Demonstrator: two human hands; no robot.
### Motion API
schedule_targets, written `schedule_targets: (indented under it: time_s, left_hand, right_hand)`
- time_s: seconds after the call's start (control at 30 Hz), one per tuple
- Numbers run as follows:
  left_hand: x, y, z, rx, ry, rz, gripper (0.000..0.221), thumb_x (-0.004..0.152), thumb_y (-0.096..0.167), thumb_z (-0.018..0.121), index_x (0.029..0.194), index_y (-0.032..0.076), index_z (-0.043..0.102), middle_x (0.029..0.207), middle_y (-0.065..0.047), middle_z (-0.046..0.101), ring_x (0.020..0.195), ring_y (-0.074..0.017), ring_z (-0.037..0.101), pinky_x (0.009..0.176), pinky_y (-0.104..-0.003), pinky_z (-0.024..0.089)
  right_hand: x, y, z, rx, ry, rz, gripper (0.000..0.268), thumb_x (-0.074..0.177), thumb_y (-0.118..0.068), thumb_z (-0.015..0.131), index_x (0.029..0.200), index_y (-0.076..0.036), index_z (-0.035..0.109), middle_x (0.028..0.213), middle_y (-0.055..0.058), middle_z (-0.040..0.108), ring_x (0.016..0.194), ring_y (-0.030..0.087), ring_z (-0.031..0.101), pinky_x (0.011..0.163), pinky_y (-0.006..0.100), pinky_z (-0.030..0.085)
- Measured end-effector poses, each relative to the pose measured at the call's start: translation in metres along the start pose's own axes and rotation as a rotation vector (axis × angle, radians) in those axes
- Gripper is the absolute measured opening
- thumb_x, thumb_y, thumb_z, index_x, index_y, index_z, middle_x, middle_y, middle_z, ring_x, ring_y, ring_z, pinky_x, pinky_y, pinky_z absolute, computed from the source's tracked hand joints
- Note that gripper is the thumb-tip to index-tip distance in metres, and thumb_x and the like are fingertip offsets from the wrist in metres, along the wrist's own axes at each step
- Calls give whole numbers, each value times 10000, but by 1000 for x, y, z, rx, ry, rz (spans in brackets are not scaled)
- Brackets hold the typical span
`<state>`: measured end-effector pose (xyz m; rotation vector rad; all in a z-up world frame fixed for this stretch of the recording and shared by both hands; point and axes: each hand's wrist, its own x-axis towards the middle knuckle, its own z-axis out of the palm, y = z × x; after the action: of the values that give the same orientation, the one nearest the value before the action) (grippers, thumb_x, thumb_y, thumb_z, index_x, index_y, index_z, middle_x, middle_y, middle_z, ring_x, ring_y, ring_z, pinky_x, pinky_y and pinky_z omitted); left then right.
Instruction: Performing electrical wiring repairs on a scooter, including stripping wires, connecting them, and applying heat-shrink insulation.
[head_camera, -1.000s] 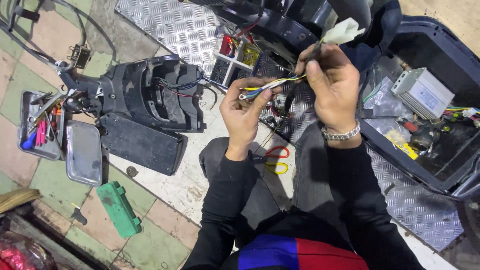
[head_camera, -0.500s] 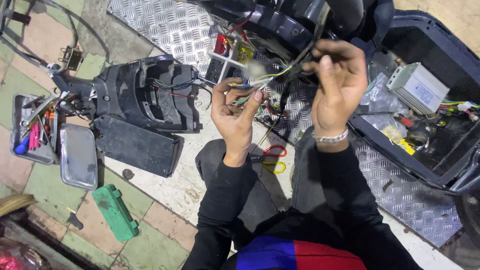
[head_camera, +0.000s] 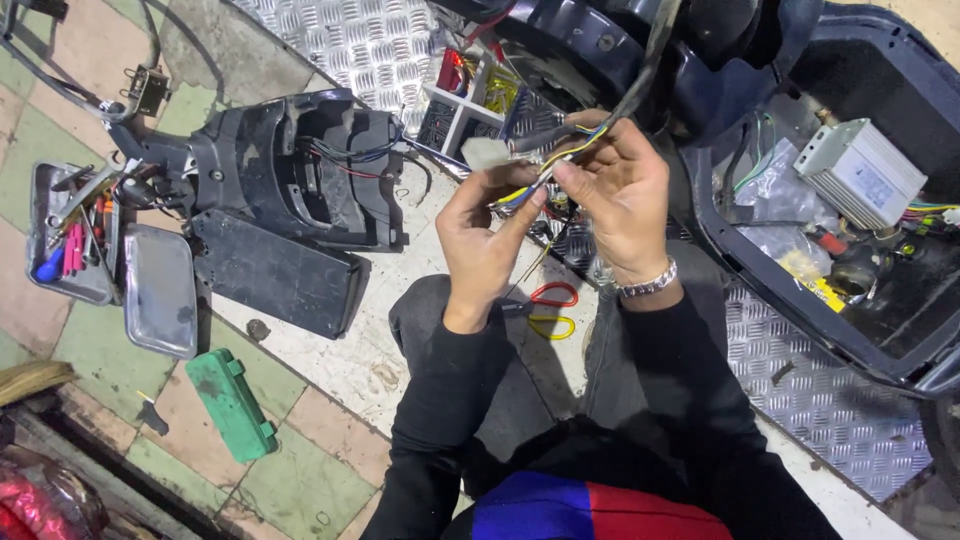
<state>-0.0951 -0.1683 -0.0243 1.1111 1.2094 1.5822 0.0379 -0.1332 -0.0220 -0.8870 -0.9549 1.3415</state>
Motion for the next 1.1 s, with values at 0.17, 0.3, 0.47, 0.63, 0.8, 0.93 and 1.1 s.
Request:
schedule_targets:
  time_s: [0.17,0.3,0.47,0.63,0.8,0.93,1.1]
  left_hand:
    - [5,-1,-21,-69,-76,1,236,892,146,816,1095,47,745,1052,-198,754,1054,-290,728,917,-419,597]
    - [4,-1,-25,-53,-79,-32,215,898,160,796,1053,17,753,1010,-186,762,1040,-261,731,885,-386,603]
    - [-3,4,-22,-90,-155,-74,372,823,142,839,1147,10,714,1041,-184,752,1050,-262,715,902,-408,594]
    - [-7,17,-12,27,-98,-72,262,849,78,841,1078,19,730,951,-161,770,979,-218,731,845,-406,613]
    - [-9,22,-9,20,-141,-224,223,847,75,844,1037,16,744,898,-132,757,918,-135,659,799,-369,614]
    - [-10,12,-9,16,-179,-267,219,830,79,857,1021,25,765,862,-101,735,906,-114,626,785,-339,609]
    - [-9,2,-2,-48,-224,-246,208,815,67,858,1004,26,780,813,-103,667,872,-96,613,761,-299,592]
  right_hand:
    - [-1,7,-10,22,0,-9,417,868,-14,795,1240,28,610,1117,167,700,983,188,728,871,275,628]
    - [-6,-9,4,91,-14,14,393,884,-12,757,1248,30,616,1189,149,654,1065,183,697,889,259,621]
    - [-6,-4,-12,108,-107,35,371,966,-6,660,1308,84,547,1025,181,620,783,184,664,685,309,612]
    - [-9,2,-22,-3,-92,-36,321,1007,-7,619,1296,120,562,1008,193,619,663,140,593,595,272,550]
    - [-11,0,-28,-61,-52,-33,259,980,48,685,1212,131,605,1059,223,644,571,92,540,531,250,511]
    - [-10,-2,-30,-75,-53,-34,251,968,64,704,1191,139,615,1032,229,654,539,86,539,498,242,497]
    - [-9,-8,-31,-28,-55,1,273,944,28,732,1160,143,611,904,224,665,489,66,532,464,215,488]
